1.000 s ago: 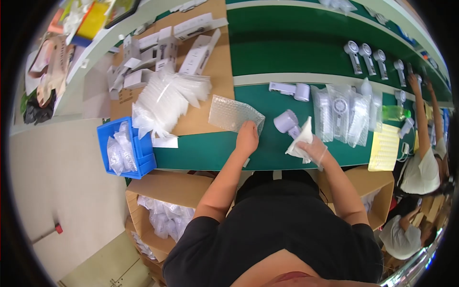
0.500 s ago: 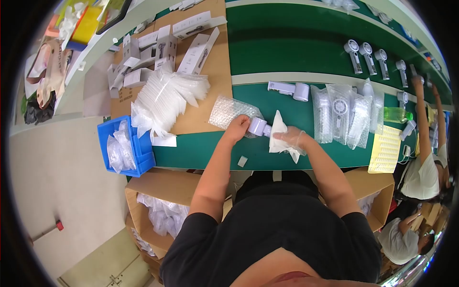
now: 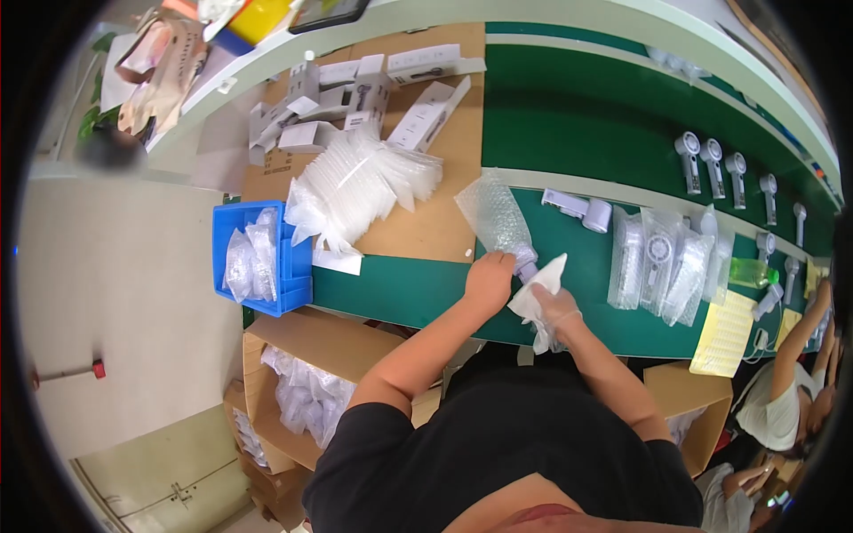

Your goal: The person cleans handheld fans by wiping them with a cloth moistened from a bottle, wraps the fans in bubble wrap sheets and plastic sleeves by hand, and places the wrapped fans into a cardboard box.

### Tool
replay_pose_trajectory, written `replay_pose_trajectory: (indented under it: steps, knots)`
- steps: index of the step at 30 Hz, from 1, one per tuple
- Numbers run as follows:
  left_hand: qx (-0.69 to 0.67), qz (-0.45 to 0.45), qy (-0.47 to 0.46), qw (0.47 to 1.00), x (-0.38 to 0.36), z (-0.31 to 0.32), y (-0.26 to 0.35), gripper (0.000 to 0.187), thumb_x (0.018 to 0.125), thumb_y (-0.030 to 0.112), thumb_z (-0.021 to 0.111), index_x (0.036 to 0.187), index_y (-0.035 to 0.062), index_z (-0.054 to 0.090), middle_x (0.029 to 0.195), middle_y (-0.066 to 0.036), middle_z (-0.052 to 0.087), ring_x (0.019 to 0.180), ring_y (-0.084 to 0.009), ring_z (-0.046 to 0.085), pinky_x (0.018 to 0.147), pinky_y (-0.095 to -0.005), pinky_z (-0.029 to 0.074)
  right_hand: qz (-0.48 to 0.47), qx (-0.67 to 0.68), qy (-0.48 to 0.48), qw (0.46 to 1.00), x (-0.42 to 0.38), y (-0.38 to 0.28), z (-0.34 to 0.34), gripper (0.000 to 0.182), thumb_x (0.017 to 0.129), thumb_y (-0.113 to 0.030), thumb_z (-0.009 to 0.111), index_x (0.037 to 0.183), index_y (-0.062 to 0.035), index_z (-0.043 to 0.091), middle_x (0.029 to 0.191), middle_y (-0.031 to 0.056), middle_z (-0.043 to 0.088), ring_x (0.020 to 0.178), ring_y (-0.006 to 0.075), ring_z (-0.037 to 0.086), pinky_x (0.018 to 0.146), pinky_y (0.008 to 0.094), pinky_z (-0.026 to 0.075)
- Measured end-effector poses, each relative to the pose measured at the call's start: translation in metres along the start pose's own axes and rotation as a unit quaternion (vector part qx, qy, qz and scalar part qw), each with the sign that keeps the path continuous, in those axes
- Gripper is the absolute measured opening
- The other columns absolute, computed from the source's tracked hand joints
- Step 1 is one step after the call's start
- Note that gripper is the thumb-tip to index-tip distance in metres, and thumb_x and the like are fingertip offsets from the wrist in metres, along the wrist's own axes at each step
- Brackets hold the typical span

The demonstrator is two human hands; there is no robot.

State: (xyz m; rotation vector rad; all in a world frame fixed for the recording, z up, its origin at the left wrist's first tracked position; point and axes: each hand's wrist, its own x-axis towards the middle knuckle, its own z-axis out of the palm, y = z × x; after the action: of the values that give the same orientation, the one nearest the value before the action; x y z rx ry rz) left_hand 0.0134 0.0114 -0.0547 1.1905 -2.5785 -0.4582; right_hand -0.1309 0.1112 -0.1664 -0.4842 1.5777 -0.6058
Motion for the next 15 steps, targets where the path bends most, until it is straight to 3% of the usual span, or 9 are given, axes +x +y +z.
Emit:
replay_pose_trajectory:
  steps: [2,4,5,8,9,10,12,13,15]
  knots:
    - [-0.025,-0.05,-0.025,0.998,-0.011,-0.003,0.005,0.014,0.062,0.002,0.049,0.076,0.0021,0.049,0.073,-0.016,0.052,0.069,-0.0325,0.053,0.059,-0.0403,0.043,0.015,0.181,-0.027,0.983,-0.019,-0.015,0.009,0.042,0.078,-0.033,0.054,0.097,0.0043,0.053,0.084,0.0107,0.059,0.071,0.0188,0.057,0.059,0.0327,0.045]
    - [-0.053,-0.029,-0.031,0.998,-0.014,-0.003,0.021,0.011,0.063,0.003,0.049,0.074,0.0015,0.048,0.072,-0.017,0.051,0.068,-0.0341,0.052,0.059,-0.0417,0.043,0.009,0.151,-0.065,0.986,-0.03,-0.031,0.015,0.039,0.079,-0.034,0.052,0.097,0.0016,0.053,0.085,0.0095,0.059,0.072,0.0197,0.056,0.061,0.0328,0.044]
    - [-0.066,-0.02,0.02,0.997,-0.009,-0.003,0.023,0.009,0.063,0.002,0.048,0.072,0.0017,0.047,0.072,-0.017,0.051,0.068,-0.0345,0.052,0.059,-0.0427,0.042,0.005,0.136,-0.084,0.987,-0.036,-0.04,0.018,0.038,0.08,-0.034,0.051,0.096,0.0003,0.053,0.086,0.009,0.058,0.073,0.0201,0.056,0.062,0.0329,0.044]
    - [-0.07,-0.096,0.009,0.993,0.018,-0.014,0.016,0.009,0.063,0.003,0.049,0.072,0.0034,0.047,0.073,-0.015,0.051,0.07,-0.0328,0.052,0.059,-0.0423,0.042,-0.096,-0.258,-0.05,0.96,-0.04,-0.069,0.001,0.037,0.078,-0.032,0.052,0.098,0.0003,0.05,0.088,0.0157,0.058,0.079,0.0292,0.057,0.069,0.0357,0.044]
    - [-0.074,-0.088,0.008,0.993,0.019,-0.018,0.022,0.009,0.063,0.003,0.049,0.072,0.0034,0.047,0.073,-0.015,0.051,0.07,-0.0328,0.052,0.059,-0.0423,0.042,-0.155,-0.301,-0.049,0.94,-0.047,-0.078,-0.003,0.041,0.078,-0.036,0.05,0.099,-0.0006,0.051,0.089,0.0155,0.057,0.08,0.028,0.056,0.071,0.0353,0.043]
    - [-0.093,-0.008,-0.002,0.996,0.015,-0.02,0.028,0.009,0.063,0.004,0.05,0.072,0.0035,0.048,0.074,-0.015,0.052,0.071,-0.0322,0.052,0.059,-0.0414,0.042,-0.21,-0.344,-0.049,0.914,-0.052,-0.081,-0.006,0.046,0.078,-0.041,0.049,0.101,-0.0016,0.052,0.089,0.0154,0.057,0.081,0.0268,0.055,0.074,0.0349,0.043]
    - [-0.124,0.089,0.014,0.988,0.012,-0.025,0.038,0.012,0.062,0.005,0.053,0.073,0.0041,0.05,0.074,-0.013,0.052,0.073,-0.0305,0.052,0.061,-0.0391,0.042,-0.315,-0.289,-0.011,0.904,-0.03,-0.048,-0.013,0.042,0.079,-0.032,0.05,0.107,-0.0018,0.045,0.095,0.0143,0.054,0.084,0.0249,0.053,0.073,0.0351,0.043]
    - [-0.116,0.081,-0.011,0.99,0.014,-0.03,0.038,0.013,0.061,0.006,0.054,0.074,0.0043,0.051,0.074,-0.012,0.052,0.073,-0.0304,0.052,0.061,-0.0385,0.043,-0.241,-0.122,0.018,0.963,-0.031,-0.05,-0.013,0.041,0.079,-0.028,0.051,0.11,-0.0027,0.04,0.099,0.0135,0.052,0.087,0.0238,0.052,0.074,0.0347,0.044]
    - [-0.111,0.048,-0.037,0.992,0.02,-0.05,0.039,0.014,0.062,0.006,0.053,0.076,0.0049,0.052,0.074,-0.012,0.052,0.073,-0.0298,0.052,0.062,-0.0373,0.043,-0.121,0.23,-0.018,0.965,-0.045,-0.072,-0.012,0.048,0.078,-0.016,0.052,0.119,-0.0053,0.028,0.102,0.0104,0.048,0.091,0.0214,0.048,0.074,0.0329,0.043]
